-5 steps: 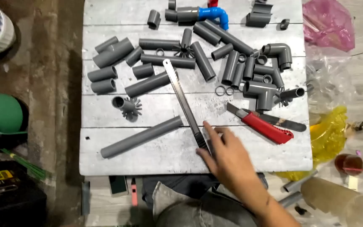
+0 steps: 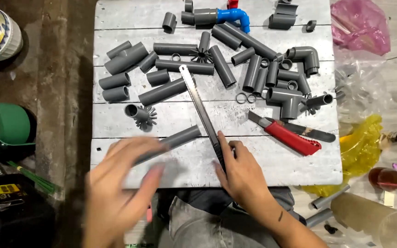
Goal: A person uses a handheld hacksaw blade to manually cut through a grey PVC pipe on a wooden board.
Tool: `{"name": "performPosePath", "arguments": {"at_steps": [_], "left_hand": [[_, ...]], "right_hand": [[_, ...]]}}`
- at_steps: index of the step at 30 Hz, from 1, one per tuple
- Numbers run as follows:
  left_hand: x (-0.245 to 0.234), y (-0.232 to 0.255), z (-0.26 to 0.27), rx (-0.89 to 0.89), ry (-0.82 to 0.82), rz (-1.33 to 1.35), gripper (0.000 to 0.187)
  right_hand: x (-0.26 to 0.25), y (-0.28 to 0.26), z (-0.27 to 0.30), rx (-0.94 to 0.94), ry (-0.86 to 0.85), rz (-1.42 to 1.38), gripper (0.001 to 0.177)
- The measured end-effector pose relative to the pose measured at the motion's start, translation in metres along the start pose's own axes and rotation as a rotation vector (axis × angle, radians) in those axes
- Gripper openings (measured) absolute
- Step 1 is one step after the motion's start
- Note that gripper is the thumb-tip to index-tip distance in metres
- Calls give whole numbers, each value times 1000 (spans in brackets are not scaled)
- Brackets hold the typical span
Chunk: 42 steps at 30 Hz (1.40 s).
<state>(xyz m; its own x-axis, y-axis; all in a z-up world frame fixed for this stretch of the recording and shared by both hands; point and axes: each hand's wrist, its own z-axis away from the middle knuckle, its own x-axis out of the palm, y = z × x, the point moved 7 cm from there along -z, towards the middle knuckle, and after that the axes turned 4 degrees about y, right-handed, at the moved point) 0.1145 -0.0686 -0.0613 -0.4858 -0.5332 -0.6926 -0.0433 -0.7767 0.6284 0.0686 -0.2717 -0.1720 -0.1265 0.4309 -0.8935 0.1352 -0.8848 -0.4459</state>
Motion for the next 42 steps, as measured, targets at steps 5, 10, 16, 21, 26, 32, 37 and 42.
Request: {"name": "performPosePath", "arguments": {"at_steps": [5, 10, 16, 21, 26, 32, 37, 42], "left_hand": [[48, -29, -14, 291, 610, -250, 38], [71, -27, -21, 232, 755, -256, 31], [102, -2, -36, 271, 763, -264, 38], [117, 25, -41, 281, 757, -231, 38], [124, 29, -43, 257, 773, -250, 41], [125, 24, -46, 248, 781, -255, 42], [126, 23, -45, 252, 795, -256, 42], [124, 25, -45, 248, 799, -278, 39]], "right_hand": [[-2, 17, 0, 116, -67, 52, 71], [-38, 28, 19, 60, 144, -200, 40], [-41, 25, 70, -98, 242, 174, 25], [-7, 51, 94, 184, 122, 253, 19], [8, 57, 94, 294, -43, 222, 15], [27, 69, 110, 431, -278, 188, 15], [26, 71, 118, 366, -133, 222, 16], [18, 55, 99, 264, -65, 268, 14]]}}
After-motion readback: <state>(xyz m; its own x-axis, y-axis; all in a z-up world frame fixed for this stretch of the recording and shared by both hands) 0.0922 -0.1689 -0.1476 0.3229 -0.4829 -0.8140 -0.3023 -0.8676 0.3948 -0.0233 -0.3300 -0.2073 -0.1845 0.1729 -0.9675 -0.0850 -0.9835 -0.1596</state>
